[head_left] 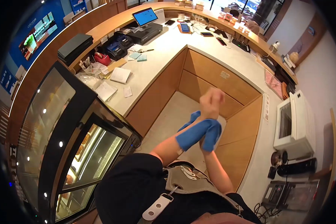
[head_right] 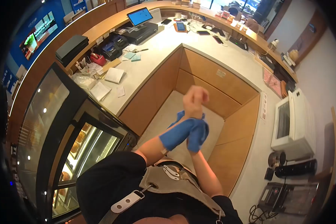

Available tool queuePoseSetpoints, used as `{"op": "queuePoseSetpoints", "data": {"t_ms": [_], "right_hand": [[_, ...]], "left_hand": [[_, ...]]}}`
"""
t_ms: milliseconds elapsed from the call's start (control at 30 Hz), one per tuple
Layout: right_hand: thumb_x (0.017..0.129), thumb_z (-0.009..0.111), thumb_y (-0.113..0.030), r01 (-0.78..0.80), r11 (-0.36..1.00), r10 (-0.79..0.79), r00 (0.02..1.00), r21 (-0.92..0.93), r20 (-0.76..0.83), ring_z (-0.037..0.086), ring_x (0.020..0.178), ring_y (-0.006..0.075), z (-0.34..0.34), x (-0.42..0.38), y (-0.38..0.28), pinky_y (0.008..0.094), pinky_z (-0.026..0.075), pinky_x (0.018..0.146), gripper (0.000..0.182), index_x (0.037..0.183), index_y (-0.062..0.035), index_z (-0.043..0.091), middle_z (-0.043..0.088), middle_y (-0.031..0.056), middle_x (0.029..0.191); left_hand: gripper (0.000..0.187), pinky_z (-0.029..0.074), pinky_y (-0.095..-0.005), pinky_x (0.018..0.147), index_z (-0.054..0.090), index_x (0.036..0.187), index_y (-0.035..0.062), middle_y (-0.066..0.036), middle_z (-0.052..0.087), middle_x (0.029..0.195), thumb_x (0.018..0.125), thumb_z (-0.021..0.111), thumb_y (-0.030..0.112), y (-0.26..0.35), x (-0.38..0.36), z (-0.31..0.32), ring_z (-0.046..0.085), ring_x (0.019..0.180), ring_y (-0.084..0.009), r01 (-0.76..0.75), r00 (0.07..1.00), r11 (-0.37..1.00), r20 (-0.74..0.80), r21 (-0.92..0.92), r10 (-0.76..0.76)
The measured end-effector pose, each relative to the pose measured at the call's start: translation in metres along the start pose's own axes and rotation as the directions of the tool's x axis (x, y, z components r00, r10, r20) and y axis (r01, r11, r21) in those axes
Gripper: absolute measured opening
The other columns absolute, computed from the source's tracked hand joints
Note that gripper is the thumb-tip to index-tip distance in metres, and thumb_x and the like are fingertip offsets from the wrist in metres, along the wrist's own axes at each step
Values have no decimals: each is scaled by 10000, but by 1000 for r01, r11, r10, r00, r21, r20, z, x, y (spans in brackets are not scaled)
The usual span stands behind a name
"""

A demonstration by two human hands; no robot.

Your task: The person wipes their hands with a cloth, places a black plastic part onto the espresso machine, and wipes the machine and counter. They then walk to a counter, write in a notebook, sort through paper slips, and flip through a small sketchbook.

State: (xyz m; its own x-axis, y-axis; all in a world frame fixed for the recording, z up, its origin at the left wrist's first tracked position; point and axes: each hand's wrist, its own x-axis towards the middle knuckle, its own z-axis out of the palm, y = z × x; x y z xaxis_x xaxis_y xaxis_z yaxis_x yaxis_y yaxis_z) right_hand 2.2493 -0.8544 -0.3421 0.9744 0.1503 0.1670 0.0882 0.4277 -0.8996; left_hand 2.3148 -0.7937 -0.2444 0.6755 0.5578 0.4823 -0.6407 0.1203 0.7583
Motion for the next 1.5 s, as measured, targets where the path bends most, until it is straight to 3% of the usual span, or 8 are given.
{"op": "queuePoseSetpoints", "data": {"t_ms": [133,267,433,733,1067,1300,1433,1500], "right_hand": [[1074,459,-473,-88,890,140,987,447,-83,481,1345,221,-28,82,7,398,384,1144,531,1411,-66,501,550,95,1396],[1046,473,-493,-411,692,151,886,593,438,425,1399,237,-21,171,-2,415,329,1183,579,1457,-85,468,529,98,1438],[971,614,-381,-522,849,499,841,76,208,624,1133,201,-10,270,61,354,505,996,413,1281,-108,601,649,60,1212],[1013,521,-506,-658,752,607,719,49,338,623,883,147,-24,423,138,309,514,689,435,1221,-133,601,649,26,1038],[1014,348,-655,-221,967,106,801,127,589,444,1166,267,1,528,174,391,355,977,739,1471,-75,305,356,91,1404],[964,231,-793,-88,886,-126,899,454,420,274,1422,434,38,588,197,540,206,1187,1024,1637,-65,-30,32,166,1710],[992,354,-680,-120,937,10,948,329,318,388,1183,312,55,645,158,436,309,1005,784,1471,-74,226,265,101,1395],[1006,415,-624,-170,955,115,968,244,225,444,1063,251,74,690,125,384,361,914,670,1389,-78,354,381,69,1238]], "left_hand": [[326,480,-349,984,582,1193,29,-96,666,1102,1093,453,311,-7,75,-13,630,1060,-197,165,981,847,-6,-506,-195],[463,418,-396,1127,535,1324,22,-133,571,1350,1093,413,404,-41,89,-13,524,1300,-267,569,773,241,411,-786,-483],[664,332,-401,1186,315,1532,-42,-199,443,1503,1082,430,432,-156,119,-30,455,1379,-302,509,832,612,161,-605,-532],[673,297,-388,1191,247,1564,-34,-192,444,1480,1088,431,405,-280,209,-7,428,1376,-266,392,900,910,-260,133,-349],[947,175,-456,1238,26,1611,-13,-336,117,1631,1001,570,466,-343,287,-16,232,1509,-435,94,993,655,-19,750,-120],[903,185,-491,1237,58,1621,20,-261,-16,1683,1017,510,516,-346,368,-8,140,1508,-524,89,889,519,167,850,-427],[849,255,-459,1204,100,1617,22,-247,106,1677,1030,532,458,-355,398,-6,254,1504,-418,-205,912,421,329,884,-246],[757,310,-422,1165,234,1579,16,-222,269,1623,1026,573,408,-332,418,-13,356,1441,-331,2,888,796,365,605,-280]]}}
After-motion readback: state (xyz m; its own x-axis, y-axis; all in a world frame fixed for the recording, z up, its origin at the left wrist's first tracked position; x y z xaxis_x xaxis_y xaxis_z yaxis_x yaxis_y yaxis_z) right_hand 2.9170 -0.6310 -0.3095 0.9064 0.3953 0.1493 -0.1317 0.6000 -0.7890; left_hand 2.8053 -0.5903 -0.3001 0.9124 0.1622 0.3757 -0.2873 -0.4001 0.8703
